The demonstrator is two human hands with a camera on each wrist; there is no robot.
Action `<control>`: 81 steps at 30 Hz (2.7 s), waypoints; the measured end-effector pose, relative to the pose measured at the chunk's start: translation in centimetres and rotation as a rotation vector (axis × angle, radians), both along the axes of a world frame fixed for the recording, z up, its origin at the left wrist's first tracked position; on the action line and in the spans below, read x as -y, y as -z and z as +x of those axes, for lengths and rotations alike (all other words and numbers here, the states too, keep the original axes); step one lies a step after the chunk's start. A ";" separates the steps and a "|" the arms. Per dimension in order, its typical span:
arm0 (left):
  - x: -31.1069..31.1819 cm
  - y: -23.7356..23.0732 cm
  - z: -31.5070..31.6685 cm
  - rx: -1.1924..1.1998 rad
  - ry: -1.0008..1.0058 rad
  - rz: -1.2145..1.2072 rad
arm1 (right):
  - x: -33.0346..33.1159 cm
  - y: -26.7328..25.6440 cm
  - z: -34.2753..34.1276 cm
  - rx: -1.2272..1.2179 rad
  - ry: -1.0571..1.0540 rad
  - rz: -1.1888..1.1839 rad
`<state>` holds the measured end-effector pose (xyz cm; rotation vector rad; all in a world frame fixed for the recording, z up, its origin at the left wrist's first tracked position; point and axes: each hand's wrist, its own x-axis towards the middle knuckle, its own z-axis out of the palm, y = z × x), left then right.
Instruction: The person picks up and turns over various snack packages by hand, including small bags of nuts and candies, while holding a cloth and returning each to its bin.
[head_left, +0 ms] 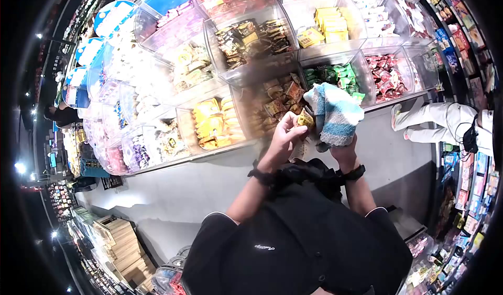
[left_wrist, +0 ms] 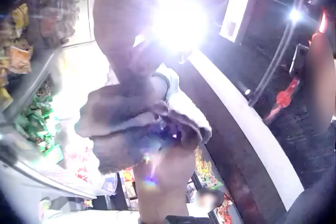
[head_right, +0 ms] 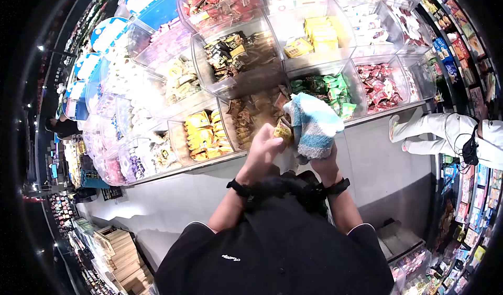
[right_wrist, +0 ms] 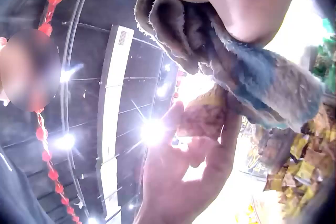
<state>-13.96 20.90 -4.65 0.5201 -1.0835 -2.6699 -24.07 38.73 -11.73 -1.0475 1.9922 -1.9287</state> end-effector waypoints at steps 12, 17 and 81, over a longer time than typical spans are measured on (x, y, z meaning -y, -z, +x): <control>0.1 -1.8 -1.0 -0.075 0.043 0.397 | 0.1 -4.5 0.5 0.635 -0.068 -0.569; -1.5 -2.6 -2.1 -0.021 0.021 0.072 | 0.7 -5.5 0.9 0.539 -0.103 -0.524; 11.4 16.3 0.8 0.588 -0.286 -0.643 | -4.1 0.4 -0.5 0.857 0.146 -0.316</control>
